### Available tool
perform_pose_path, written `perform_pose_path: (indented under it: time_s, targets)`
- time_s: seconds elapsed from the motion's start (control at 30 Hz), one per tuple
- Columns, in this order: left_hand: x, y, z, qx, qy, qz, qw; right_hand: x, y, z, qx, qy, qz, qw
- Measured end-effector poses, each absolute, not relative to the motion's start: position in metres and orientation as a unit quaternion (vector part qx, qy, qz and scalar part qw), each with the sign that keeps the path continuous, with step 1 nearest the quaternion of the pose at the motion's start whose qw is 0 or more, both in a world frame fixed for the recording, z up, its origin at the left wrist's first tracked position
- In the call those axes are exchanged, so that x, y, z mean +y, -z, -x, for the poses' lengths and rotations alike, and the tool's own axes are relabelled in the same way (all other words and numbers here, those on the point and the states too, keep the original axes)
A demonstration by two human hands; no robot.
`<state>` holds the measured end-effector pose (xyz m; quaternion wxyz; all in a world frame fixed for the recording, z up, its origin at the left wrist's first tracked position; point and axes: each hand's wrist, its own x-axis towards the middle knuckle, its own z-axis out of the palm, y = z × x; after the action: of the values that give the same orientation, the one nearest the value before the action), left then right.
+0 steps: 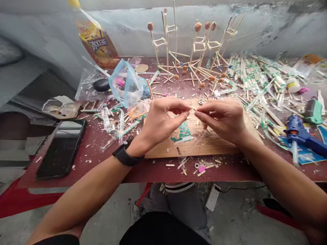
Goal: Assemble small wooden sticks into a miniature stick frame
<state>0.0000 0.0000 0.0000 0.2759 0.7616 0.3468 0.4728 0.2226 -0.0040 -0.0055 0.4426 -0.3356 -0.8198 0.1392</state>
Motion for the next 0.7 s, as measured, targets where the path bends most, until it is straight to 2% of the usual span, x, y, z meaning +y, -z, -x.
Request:
perform_pose_path:
  time_s: [0.7]
  targets:
    - [-0.0018, 0.0010, -0.0003, 0.353, -0.466, -0.763, 0.276, -0.0024, 0.0133, -0.2241, -0.815, -0.186, 0.357, 0.416]
